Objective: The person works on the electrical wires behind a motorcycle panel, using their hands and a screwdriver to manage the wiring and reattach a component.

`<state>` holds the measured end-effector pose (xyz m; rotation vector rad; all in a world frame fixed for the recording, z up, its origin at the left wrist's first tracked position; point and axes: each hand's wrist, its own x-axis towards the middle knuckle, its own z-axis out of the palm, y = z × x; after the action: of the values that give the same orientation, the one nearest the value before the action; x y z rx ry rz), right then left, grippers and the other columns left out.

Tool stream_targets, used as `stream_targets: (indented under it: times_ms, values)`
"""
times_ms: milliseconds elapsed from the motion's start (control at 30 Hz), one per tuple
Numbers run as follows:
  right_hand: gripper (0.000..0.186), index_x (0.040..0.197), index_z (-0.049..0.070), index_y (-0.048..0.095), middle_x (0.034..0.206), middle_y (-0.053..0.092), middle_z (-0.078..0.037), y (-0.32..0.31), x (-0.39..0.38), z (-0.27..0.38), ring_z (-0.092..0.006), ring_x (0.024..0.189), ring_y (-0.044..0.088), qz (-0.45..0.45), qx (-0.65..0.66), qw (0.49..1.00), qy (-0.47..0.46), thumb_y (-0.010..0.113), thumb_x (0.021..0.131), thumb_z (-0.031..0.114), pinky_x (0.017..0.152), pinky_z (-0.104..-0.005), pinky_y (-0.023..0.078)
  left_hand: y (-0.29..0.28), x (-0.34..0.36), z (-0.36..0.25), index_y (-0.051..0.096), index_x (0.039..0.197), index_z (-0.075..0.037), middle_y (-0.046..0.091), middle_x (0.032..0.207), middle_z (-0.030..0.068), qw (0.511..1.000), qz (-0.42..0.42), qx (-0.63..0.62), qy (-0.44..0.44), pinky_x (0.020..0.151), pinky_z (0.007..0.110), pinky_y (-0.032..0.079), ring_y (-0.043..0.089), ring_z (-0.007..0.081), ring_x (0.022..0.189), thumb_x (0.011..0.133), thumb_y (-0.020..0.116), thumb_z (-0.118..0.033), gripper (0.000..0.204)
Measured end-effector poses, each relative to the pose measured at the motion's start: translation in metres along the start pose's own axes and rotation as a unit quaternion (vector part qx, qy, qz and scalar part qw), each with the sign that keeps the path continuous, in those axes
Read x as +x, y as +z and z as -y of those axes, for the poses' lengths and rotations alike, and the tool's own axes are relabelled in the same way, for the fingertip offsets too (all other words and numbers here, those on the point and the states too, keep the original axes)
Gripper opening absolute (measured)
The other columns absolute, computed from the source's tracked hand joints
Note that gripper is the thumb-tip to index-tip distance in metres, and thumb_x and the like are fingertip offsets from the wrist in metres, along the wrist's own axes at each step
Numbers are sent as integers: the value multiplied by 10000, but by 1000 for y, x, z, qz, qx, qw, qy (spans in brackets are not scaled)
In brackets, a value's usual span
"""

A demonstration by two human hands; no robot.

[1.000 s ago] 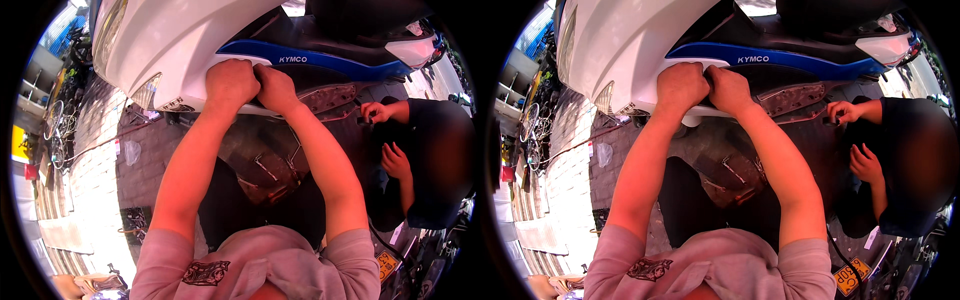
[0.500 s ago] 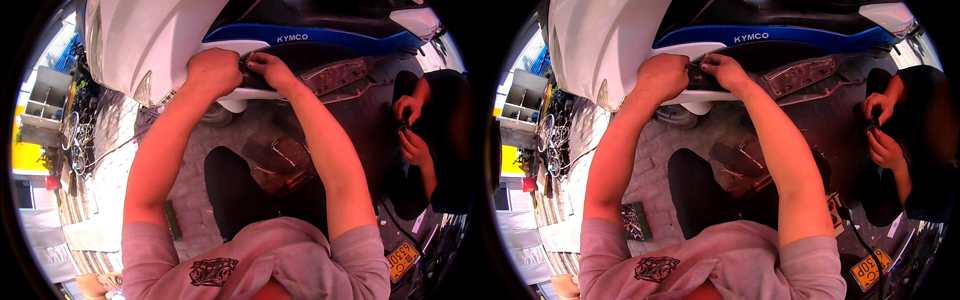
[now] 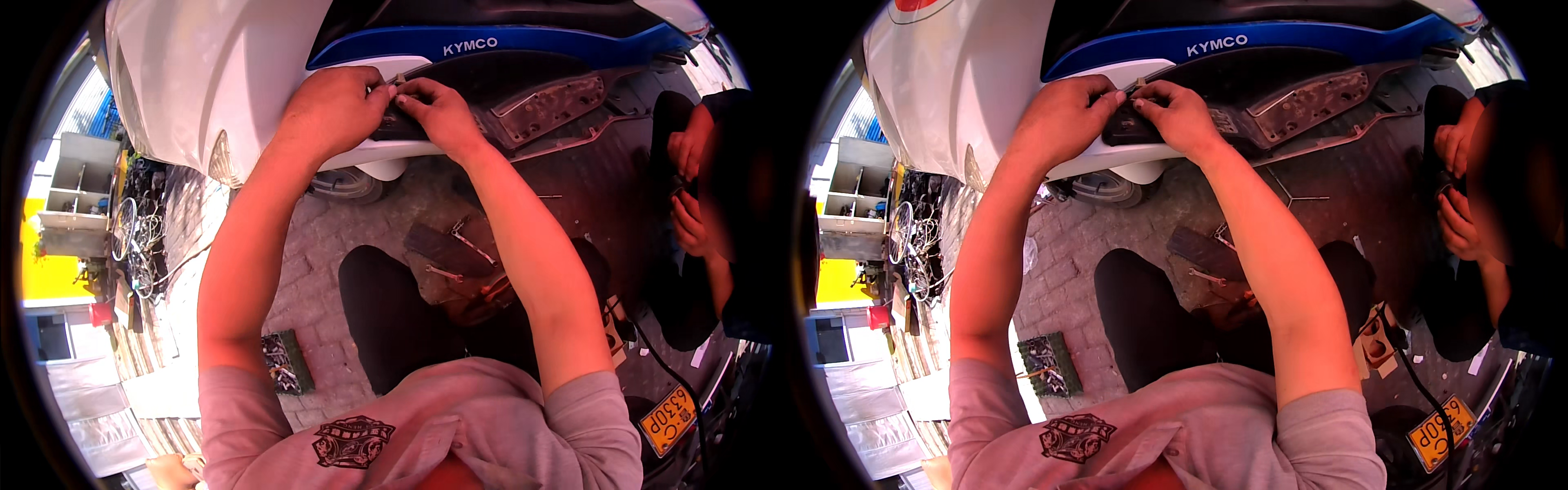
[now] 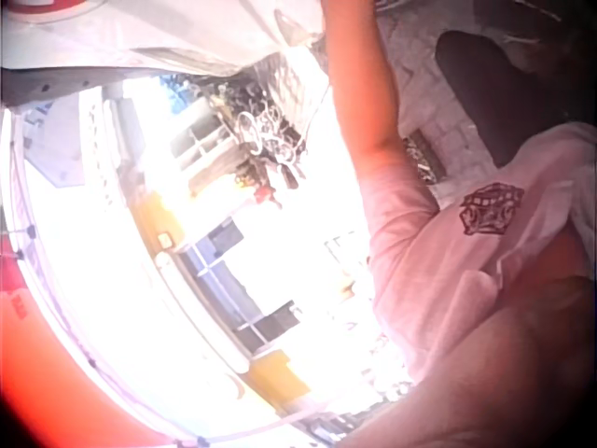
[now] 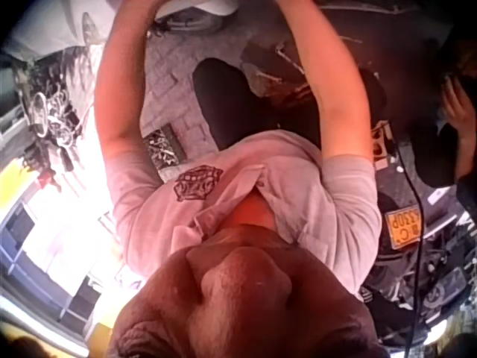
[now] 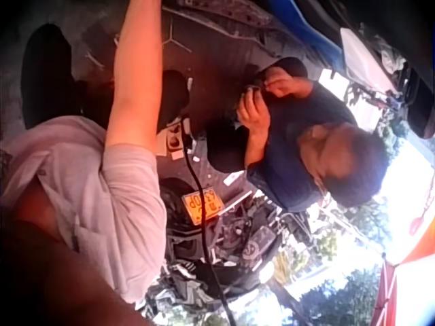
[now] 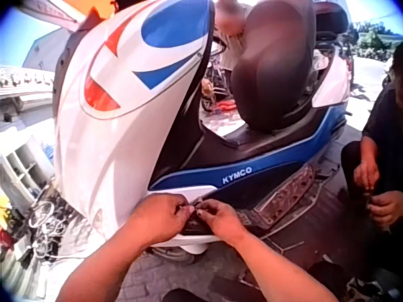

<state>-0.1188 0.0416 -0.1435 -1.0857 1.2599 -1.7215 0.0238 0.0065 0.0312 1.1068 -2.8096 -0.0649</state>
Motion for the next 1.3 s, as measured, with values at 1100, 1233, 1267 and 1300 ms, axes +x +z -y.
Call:
stream_targets:
  times_ms: [1100,1233,1267,1300]
  values:
    - [166,1105,27,744,909,740,-48,-80,-161,-52,-137,817,672,-78,-62,982,159,708,997,148,761,-321,546,38,27,2,776,1065,-74,722,1089,149,991,-12,123,55,945,471,559,697,372,1076,921,698,-175,192]
    - [211,1119,30,747,969,772,-125,-104,-200,-89,-278,908,750,-91,-179,947,250,700,990,191,844,-403,579,38,24,-3,766,1041,-52,721,1078,154,992,-14,118,30,941,472,546,697,381,1059,939,726,-168,159]
    - [214,1119,30,748,985,771,-138,-110,-204,-92,-298,926,749,-98,-178,952,230,696,991,194,852,-414,579,39,25,-8,759,1038,-50,720,1070,156,993,-18,109,30,935,475,546,696,385,1052,950,720,-170,154]
    - [217,1120,31,748,1002,771,-150,-110,-202,-84,-318,944,749,-100,-178,957,208,691,993,197,860,-425,579,40,21,-2,747,1048,-53,709,1091,152,990,-11,134,31,926,474,547,695,385,1052,963,717,-175,152]
